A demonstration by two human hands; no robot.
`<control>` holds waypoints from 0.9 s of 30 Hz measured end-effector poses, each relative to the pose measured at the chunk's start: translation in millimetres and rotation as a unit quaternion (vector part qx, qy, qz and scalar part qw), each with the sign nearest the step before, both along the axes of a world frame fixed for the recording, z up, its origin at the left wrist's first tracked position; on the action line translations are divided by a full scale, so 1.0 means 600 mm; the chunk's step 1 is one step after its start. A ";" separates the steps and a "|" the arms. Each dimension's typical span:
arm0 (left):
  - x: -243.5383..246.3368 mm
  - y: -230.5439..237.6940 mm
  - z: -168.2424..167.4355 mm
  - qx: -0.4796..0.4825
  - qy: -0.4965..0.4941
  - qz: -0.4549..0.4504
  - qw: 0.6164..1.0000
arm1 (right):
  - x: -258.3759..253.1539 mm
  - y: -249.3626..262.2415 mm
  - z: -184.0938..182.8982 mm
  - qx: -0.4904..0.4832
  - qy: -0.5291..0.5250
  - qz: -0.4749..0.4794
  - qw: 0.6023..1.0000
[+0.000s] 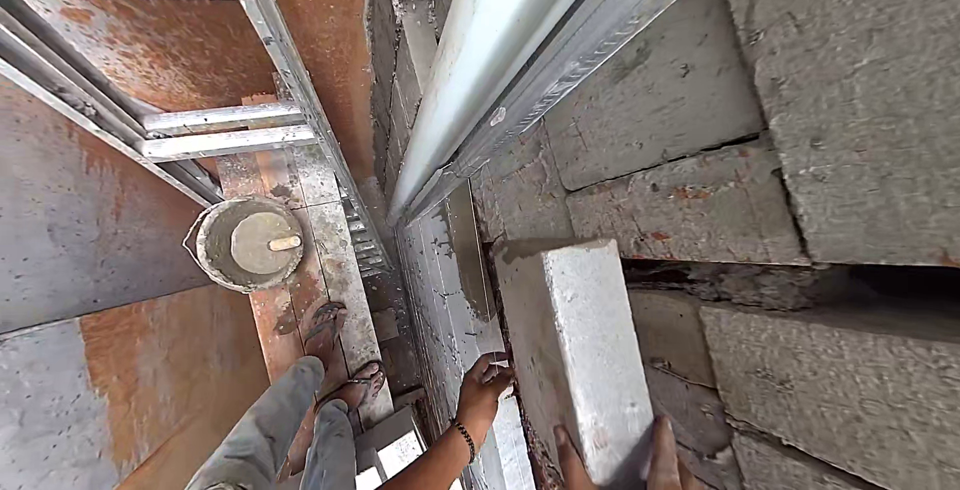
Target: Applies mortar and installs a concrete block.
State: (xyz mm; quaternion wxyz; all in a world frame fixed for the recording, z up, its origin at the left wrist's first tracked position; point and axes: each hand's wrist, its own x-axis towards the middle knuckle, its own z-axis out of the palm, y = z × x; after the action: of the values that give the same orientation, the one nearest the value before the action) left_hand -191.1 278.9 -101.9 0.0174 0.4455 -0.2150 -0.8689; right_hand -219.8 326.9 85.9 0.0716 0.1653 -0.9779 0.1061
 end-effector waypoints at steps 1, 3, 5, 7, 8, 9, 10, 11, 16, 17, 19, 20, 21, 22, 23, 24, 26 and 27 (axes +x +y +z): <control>0.005 -0.001 0.001 0.006 0.003 0.010 1.000 | -0.010 -0.018 -0.019 -0.007 0.005 -0.001 1.000; 0.010 -0.006 0.004 0.015 0.005 0.020 1.000 | -0.030 -0.054 -0.057 -0.013 0.013 -0.005 1.000; 0.011 -0.011 0.005 0.011 0.001 0.025 1.000 | -0.052 -0.081 -0.093 -0.021 0.004 -0.007 1.000; 0.014 -0.013 0.005 0.001 0.000 0.026 1.000 | -0.074 -0.104 -0.128 -0.025 -0.007 -0.011 1.000; 0.016 -0.015 0.005 -0.001 0.000 0.022 1.000 | -0.083 -0.115 -0.143 -0.024 -0.011 -0.015 1.000; 0.018 -0.016 0.005 -0.004 0.003 0.019 1.000 | -0.090 -0.124 -0.156 -0.024 -0.015 -0.018 0.999; 0.019 -0.016 0.005 -0.006 0.007 0.022 1.000 | -0.095 -0.130 -0.167 -0.024 -0.017 -0.019 0.999; 0.020 -0.017 0.005 -0.004 0.009 0.027 1.000 | -0.097 -0.134 -0.175 -0.026 -0.019 -0.020 0.999; 0.022 -0.016 0.003 0.005 0.011 0.029 1.000 | -0.108 -0.139 -0.202 -0.035 -0.039 -0.022 0.998; 0.020 -0.017 0.000 0.005 0.015 0.030 0.999 | -0.111 -0.142 -0.208 -0.034 -0.045 -0.024 0.998; 0.020 -0.015 -0.003 0.007 0.019 0.028 0.999 | -0.115 -0.145 -0.226 -0.033 -0.053 -0.027 0.998; 0.020 -0.016 -0.004 0.006 0.019 0.025 0.999 | -0.118 -0.147 -0.236 -0.040 -0.059 -0.031 0.997; 0.019 -0.017 -0.004 0.003 0.019 0.019 1.000 | -0.122 -0.151 -0.247 -0.048 -0.069 -0.035 0.996; 0.019 -0.017 -0.004 0.002 0.016 0.014 1.000 | -0.125 -0.154 -0.258 -0.051 -0.076 -0.039 0.995; 0.020 -0.017 -0.006 -0.001 0.014 0.010 1.000 | -0.127 -0.158 -0.270 -0.048 -0.081 -0.043 0.995; 0.020 -0.018 -0.008 -0.004 0.014 0.006 1.000 | -0.129 -0.163 -0.282 -0.043 -0.084 -0.046 0.994; 0.020 -0.020 -0.013 -0.011 0.012 -0.005 1.000 | -0.133 -0.169 -0.303 -0.040 -0.082 -0.041 0.995; 0.020 -0.022 -0.016 -0.015 0.010 -0.012 1.000 | -0.136 -0.170 -0.311 -0.041 -0.080 -0.036 0.995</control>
State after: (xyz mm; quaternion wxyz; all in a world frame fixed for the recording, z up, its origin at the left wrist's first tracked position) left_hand -179.1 265.9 -111.4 0.0159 0.4342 -0.2326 -0.8701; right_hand -301.2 224.7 -100.8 0.0038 0.1184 -0.9806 0.1559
